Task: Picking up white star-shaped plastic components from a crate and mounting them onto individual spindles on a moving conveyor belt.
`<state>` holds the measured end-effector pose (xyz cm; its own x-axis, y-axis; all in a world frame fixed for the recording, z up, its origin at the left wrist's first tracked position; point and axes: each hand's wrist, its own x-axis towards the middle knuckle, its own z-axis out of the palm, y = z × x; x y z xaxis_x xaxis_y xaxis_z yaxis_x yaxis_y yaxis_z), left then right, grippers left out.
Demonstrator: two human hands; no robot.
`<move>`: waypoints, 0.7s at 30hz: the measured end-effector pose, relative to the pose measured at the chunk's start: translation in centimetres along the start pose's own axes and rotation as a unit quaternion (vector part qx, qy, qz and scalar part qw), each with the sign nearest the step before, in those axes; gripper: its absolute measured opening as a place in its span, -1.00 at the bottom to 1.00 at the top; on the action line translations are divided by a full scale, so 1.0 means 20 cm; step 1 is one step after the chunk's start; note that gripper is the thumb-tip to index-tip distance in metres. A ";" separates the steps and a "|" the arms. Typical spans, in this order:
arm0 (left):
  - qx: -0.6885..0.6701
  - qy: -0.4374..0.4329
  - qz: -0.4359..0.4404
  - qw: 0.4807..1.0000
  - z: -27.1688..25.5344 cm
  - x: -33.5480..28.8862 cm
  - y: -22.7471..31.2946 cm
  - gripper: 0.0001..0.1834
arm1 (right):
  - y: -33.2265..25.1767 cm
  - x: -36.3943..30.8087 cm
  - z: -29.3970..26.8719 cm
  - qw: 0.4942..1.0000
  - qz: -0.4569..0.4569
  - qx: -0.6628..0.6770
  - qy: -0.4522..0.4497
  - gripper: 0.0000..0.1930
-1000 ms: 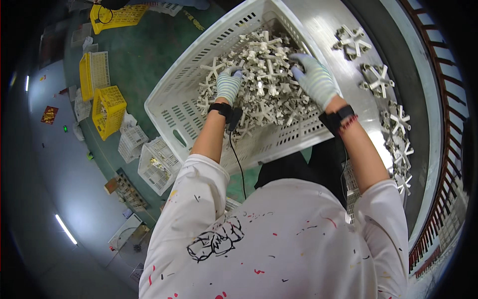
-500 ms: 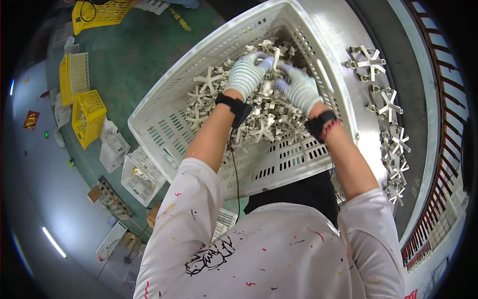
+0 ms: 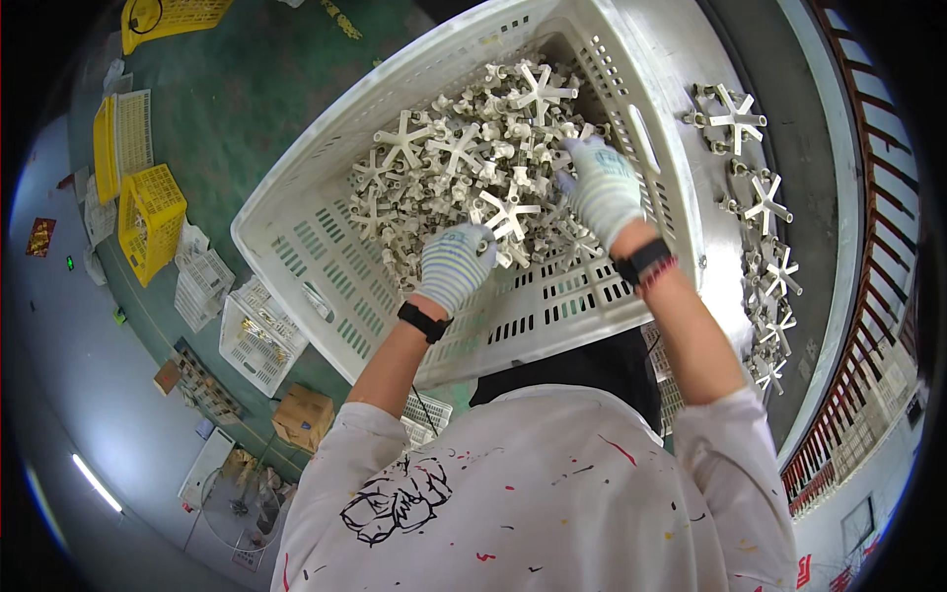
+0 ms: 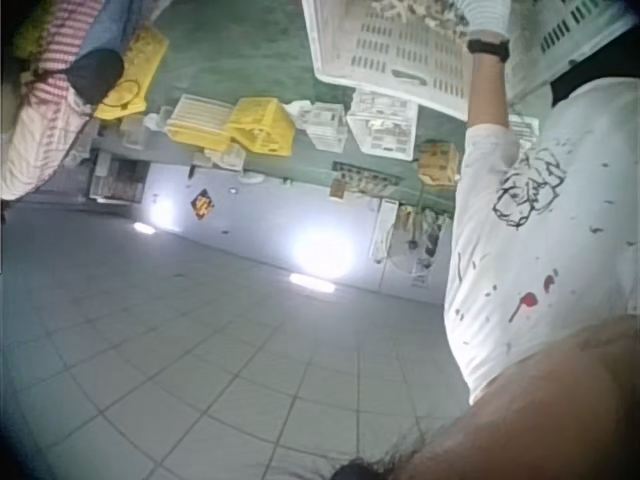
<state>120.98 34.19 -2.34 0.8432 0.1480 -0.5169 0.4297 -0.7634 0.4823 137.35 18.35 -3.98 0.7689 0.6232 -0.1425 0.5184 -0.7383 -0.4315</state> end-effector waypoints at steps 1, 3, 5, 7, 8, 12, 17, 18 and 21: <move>0.015 0.024 -0.005 1.000 0.01 -0.04 -0.03 -0.80 | 0.04 0.07 0.02 0.993 -0.018 -0.091 -0.068 -0.75; -0.039 0.023 -0.021 0.999 0.03 -0.13 -0.06 -0.82 | 0.03 0.17 0.07 0.972 0.006 -0.167 -0.163 -0.81; -0.028 0.043 -0.007 0.999 0.01 -0.21 -0.08 -0.81 | 0.02 0.19 0.08 0.972 -0.032 -0.166 -0.164 -0.84; -0.124 0.042 -0.035 0.991 -0.03 -0.28 -0.08 -0.80 | -0.03 0.15 0.03 0.969 -0.066 -0.179 -0.160 -0.86; -0.182 0.073 -0.029 0.980 -0.06 -0.32 -0.08 -0.80 | -0.03 0.11 -0.03 0.979 -0.075 -0.138 -0.132 -0.82; -0.034 0.047 -0.157 0.986 -0.18 -0.35 -0.08 -0.72 | -0.08 -0.13 -0.30 0.995 0.031 -0.027 -0.093 -0.79; 0.168 -0.073 -0.019 0.983 -0.13 -0.08 -0.01 -0.60 | -0.11 -0.43 -0.55 0.981 0.156 0.101 -0.045 -0.75; 0.211 -0.053 -0.008 0.976 -0.10 0.00 0.02 -0.63 | -0.11 -0.48 -0.57 0.973 0.185 0.136 -0.034 -0.76; 0.288 -0.140 -0.031 0.947 -0.05 0.28 0.10 -0.52 | -0.08 -0.64 -0.62 0.974 0.179 0.137 0.017 -0.83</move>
<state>126.94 34.14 -3.49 0.6684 0.0925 -0.7381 0.1604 -0.9868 0.0217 131.39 8.37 9.59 0.8966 0.3253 -0.3003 0.0980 -0.8072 -0.5820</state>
